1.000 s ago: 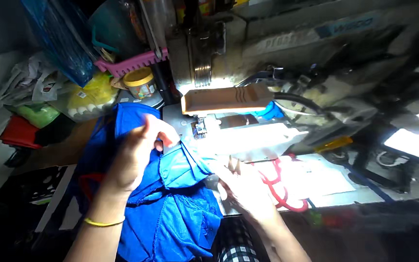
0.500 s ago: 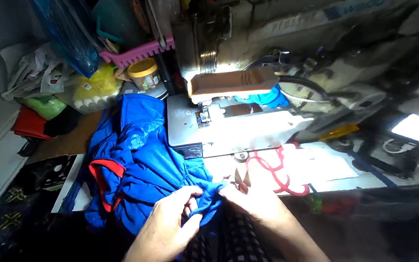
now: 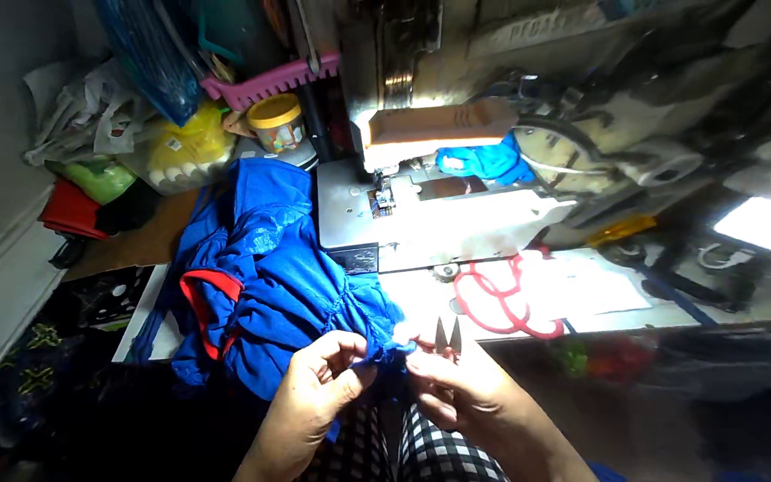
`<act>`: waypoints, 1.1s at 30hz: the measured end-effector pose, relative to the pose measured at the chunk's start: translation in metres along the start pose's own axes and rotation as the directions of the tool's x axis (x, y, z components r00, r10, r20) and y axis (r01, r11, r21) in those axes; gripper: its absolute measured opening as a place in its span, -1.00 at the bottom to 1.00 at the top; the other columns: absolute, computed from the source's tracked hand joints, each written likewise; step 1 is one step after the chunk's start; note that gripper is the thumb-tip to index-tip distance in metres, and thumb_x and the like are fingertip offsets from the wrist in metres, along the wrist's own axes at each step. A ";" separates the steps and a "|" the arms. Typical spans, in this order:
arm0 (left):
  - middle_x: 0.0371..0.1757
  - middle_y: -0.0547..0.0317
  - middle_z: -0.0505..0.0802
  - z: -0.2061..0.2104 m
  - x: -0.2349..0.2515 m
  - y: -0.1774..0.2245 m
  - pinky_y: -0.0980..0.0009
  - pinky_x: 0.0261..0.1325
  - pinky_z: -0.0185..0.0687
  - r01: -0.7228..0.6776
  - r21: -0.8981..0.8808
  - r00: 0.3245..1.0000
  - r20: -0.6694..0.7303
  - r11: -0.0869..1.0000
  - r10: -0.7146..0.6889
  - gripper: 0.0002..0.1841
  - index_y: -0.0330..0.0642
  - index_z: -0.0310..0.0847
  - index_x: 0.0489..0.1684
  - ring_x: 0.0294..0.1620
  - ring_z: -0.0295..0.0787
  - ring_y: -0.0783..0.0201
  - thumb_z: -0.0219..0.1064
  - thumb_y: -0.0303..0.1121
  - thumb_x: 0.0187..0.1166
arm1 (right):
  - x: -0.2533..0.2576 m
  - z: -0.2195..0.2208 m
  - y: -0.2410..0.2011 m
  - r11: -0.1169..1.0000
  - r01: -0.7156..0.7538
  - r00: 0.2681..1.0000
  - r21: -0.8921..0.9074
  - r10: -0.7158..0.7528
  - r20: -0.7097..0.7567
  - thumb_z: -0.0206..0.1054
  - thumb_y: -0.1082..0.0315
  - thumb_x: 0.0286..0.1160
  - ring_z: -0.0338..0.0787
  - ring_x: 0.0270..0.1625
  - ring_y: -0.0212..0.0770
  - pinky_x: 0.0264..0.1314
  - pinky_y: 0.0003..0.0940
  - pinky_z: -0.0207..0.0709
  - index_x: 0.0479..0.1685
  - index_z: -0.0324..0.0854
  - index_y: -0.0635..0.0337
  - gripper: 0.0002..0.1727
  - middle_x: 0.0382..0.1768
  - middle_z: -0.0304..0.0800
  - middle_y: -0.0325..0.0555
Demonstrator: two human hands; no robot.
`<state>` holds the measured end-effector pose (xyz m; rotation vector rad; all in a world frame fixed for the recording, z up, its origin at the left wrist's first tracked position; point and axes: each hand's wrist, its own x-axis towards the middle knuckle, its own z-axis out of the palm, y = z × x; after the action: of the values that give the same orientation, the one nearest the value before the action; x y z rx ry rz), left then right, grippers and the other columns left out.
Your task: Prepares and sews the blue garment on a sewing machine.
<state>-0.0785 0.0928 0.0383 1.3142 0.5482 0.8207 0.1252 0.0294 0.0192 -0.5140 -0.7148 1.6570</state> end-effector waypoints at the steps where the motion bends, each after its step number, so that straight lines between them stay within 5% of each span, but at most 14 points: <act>1: -0.11 0.33 0.86 -0.001 0.000 0.000 0.57 0.03 0.70 -0.012 -0.002 1.000 -0.024 1.000 0.012 -0.86 -0.21 0.78 -0.02 -0.09 0.76 0.54 0.39 -0.44 0.58 | 0.001 -0.001 0.000 1.000 -0.022 1.000 -0.016 0.021 -0.006 0.43 0.29 0.53 0.47 -0.67 -0.67 -0.65 -0.74 0.37 -0.01 0.69 -0.13 -0.86 -0.62 0.55 -0.52; 6: -0.08 0.11 0.91 0.003 0.005 0.012 0.33 0.18 0.79 0.055 -0.360 0.992 -0.089 0.931 -0.093 -0.80 -0.19 0.80 -0.06 -0.01 0.88 0.32 0.26 -0.32 0.72 | 0.007 0.000 -0.003 0.992 -0.064 0.998 0.111 0.062 0.015 0.49 0.22 0.47 0.52 -0.64 -0.66 -0.62 -0.76 0.38 -0.18 0.74 -0.10 -0.93 -0.59 0.63 -0.49; 10: -0.19 0.13 0.89 0.003 0.015 0.016 0.37 0.02 0.81 0.073 -0.371 0.990 -0.086 0.926 -0.112 -0.77 -0.18 0.77 -0.14 -0.13 0.87 0.36 0.18 -0.34 0.76 | 0.013 0.005 -0.001 0.973 -0.021 0.997 0.228 0.003 0.080 0.29 0.17 0.65 0.56 -0.63 -0.66 -0.60 -0.77 0.41 -0.12 0.76 -0.04 -0.84 -0.57 0.70 -0.42; 15: -0.12 0.16 0.85 -0.017 0.014 0.025 0.45 0.07 0.76 -0.091 0.027 0.970 -0.225 0.996 0.094 -0.78 -0.15 0.78 -0.01 -0.07 0.81 0.40 0.17 -0.35 0.76 | 0.019 0.007 -0.008 0.998 0.046 0.971 0.035 -0.037 -0.236 0.29 0.33 0.59 0.38 -0.73 -0.67 -0.70 -0.76 0.27 -0.20 0.75 -0.03 -0.89 -0.72 0.49 -0.47; 17: -0.05 0.31 0.85 -0.021 0.011 0.023 0.56 0.16 0.67 -0.181 0.217 0.967 -0.141 0.959 0.214 -0.74 -0.07 0.79 0.01 0.03 0.75 0.51 0.16 -0.22 0.80 | 0.020 0.007 -0.005 0.980 0.136 0.965 -0.145 -0.164 -0.205 0.43 0.29 0.51 0.39 -0.67 -0.69 -0.64 -0.76 0.27 -0.17 0.76 -0.09 -0.95 -0.66 0.51 -0.49; 20: -0.09 0.51 0.81 -0.021 0.009 0.025 0.72 0.05 0.62 -0.269 0.326 0.957 -0.017 0.907 0.290 -0.82 0.03 0.74 -0.05 -0.03 0.70 0.68 0.30 -0.13 0.70 | 0.020 0.011 -0.005 0.809 0.277 0.912 -0.518 -0.390 -0.122 0.48 0.26 0.48 0.64 -0.41 -0.67 -0.39 -0.76 0.52 -0.03 0.78 -0.14 -0.84 -0.25 0.82 -0.46; 22: -0.02 0.44 0.82 -0.018 0.007 0.029 0.66 0.16 0.67 -0.272 0.395 0.955 0.000 0.878 0.296 -0.84 -0.02 0.72 -0.01 0.06 0.73 0.62 0.46 -0.28 0.56 | 0.021 0.015 -0.008 0.668 0.330 0.873 -0.667 -0.484 -0.053 0.43 0.34 0.49 0.79 -0.17 -0.58 -0.14 -0.70 0.68 0.03 0.79 -0.05 -0.80 -0.08 0.88 -0.39; 25: 0.02 0.27 0.86 -0.012 0.006 0.032 0.56 0.20 0.71 -0.238 0.600 0.939 -0.059 0.764 0.339 -0.77 -0.16 0.81 0.04 0.10 0.76 0.47 0.46 -0.40 0.45 | 0.026 0.015 -0.008 0.512 0.354 0.833 -0.783 -0.553 0.015 0.36 0.42 0.50 0.81 -0.11 -0.55 -0.09 -0.69 0.70 0.02 0.84 0.09 -0.78 -0.07 0.90 -0.31; 28: -0.12 0.40 0.86 -0.013 0.021 0.029 0.61 0.13 0.61 -0.208 0.783 0.886 -0.103 0.586 0.452 -0.84 0.00 0.91 -0.17 0.05 0.71 0.54 0.38 -0.26 0.55 | 0.033 0.010 -0.009 0.415 0.327 0.803 -0.849 -0.596 0.017 0.37 0.34 0.55 0.79 -0.20 -0.59 -0.13 -0.72 0.68 -0.07 0.87 0.07 -0.84 -0.24 0.87 -0.36; 30: -0.04 0.43 0.81 -0.016 0.040 0.039 0.61 0.13 0.66 -0.195 0.801 0.907 -0.073 0.567 0.415 -0.82 0.05 0.86 -0.23 0.10 0.70 0.55 0.29 -0.26 0.62 | 0.037 0.007 -0.017 0.396 0.259 0.806 -0.881 -0.591 -0.029 0.35 0.24 0.60 0.66 -0.37 -0.64 -0.31 -0.75 0.55 -0.20 0.84 0.01 -0.84 -0.41 0.75 -0.45; 33: 0.00 0.46 0.85 -0.016 0.086 0.059 0.54 0.16 0.67 -0.186 0.833 0.941 -0.002 0.521 0.338 -0.80 0.04 0.84 -0.10 0.10 0.74 0.56 0.23 -0.32 0.68 | 0.048 0.004 -0.029 0.544 0.055 0.844 -0.837 -0.473 -0.252 0.27 0.16 0.63 0.57 -0.67 -0.62 -0.61 -0.69 0.49 -0.39 0.70 -0.01 -0.76 -0.69 0.62 -0.50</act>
<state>-0.0502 0.1732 0.1014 2.2744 0.9557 0.9684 0.1333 0.0793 0.0447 -1.3332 -1.1183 0.7508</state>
